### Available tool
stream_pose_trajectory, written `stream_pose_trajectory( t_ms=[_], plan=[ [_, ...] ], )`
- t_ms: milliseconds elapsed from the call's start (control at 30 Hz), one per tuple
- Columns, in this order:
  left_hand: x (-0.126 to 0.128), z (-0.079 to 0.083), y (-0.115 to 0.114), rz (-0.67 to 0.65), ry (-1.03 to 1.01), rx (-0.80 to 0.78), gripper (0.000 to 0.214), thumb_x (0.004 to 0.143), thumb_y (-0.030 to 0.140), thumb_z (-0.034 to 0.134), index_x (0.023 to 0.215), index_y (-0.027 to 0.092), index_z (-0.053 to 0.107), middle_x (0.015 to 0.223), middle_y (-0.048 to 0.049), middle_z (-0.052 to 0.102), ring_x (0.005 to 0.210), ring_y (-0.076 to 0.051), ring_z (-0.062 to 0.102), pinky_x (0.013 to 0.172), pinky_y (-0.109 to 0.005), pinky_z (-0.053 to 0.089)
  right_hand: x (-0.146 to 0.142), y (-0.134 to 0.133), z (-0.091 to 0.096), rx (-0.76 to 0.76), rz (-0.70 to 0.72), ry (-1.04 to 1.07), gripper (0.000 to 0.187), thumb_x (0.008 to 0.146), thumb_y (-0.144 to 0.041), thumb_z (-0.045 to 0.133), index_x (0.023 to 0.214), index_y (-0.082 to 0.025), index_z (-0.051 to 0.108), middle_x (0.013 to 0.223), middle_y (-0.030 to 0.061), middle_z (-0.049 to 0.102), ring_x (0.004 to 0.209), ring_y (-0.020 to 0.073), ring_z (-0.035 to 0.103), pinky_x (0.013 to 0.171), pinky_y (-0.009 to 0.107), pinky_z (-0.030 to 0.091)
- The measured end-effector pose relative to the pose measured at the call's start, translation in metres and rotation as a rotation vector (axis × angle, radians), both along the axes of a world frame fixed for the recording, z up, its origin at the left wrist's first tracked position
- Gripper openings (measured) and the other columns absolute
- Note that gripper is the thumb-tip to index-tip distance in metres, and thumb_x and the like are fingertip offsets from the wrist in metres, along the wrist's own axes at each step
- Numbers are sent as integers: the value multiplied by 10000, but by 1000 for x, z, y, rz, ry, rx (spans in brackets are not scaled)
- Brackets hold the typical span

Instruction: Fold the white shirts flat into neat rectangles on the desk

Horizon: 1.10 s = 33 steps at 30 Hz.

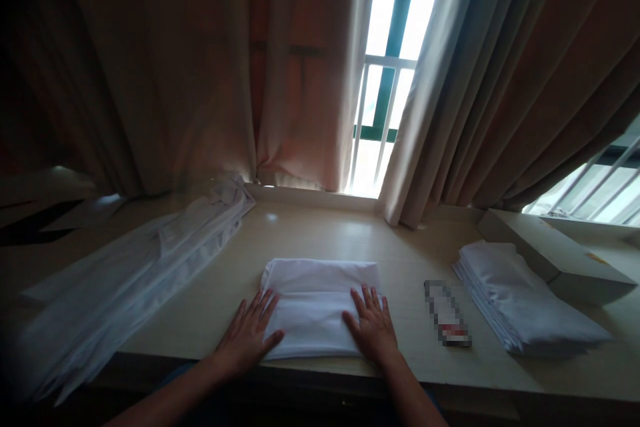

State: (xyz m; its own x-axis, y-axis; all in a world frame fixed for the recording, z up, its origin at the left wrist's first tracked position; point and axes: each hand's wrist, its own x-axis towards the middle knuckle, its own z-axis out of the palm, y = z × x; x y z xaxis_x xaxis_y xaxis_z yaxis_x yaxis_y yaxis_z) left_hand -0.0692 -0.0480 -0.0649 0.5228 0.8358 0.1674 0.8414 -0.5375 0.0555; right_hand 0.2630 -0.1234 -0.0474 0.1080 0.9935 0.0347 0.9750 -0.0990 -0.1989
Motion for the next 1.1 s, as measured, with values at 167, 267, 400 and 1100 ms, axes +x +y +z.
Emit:
stream_pose_trajectory(
  t_ms=[167, 267, 400, 1100],
  plan=[
    [35, 27, 15, -17, -11, 32, 822, 829, 703, 300, 1387, 114, 428, 1477, -173, 334, 1415, -324, 144, 1139, -515, 29, -2, -1, 7, -14, -25, 21, 688, 887, -687, 188, 1470, -324, 236, 1556, 8, 115, 1427, 253, 67, 1131, 472, -7],
    [69, 34, 29, -35, -74, 41, 779, 838, 688, 312, 1420, 176, 378, 1516, -128, 268, 1421, -303, 132, 1139, -487, 78, -3, -1, 11, -4, -32, 35, 675, 890, -681, 197, 1468, -333, 241, 1555, 2, 124, 1427, 247, 72, 1134, 464, -6],
    [85, 21, 48, 23, -53, -11, 703, 823, 675, 362, 1418, 302, 368, 1540, -72, 222, 1422, -328, 103, 1113, -547, 35, 0, 0, 11, 14, -32, 62, 678, 884, -692, 196, 1460, -340, 258, 1554, -3, 131, 1426, 251, 76, 1135, 469, 8],
    [51, 27, 46, -5, -43, 173, 625, 900, 478, 346, 1402, 108, 397, 1522, -121, 255, 1435, -265, 64, 1160, -473, 16, -2, 1, 8, -23, -37, 8, 663, 893, -675, 213, 1464, -341, 245, 1556, -14, 116, 1429, 238, 53, 1133, 448, -4]
  ],
)
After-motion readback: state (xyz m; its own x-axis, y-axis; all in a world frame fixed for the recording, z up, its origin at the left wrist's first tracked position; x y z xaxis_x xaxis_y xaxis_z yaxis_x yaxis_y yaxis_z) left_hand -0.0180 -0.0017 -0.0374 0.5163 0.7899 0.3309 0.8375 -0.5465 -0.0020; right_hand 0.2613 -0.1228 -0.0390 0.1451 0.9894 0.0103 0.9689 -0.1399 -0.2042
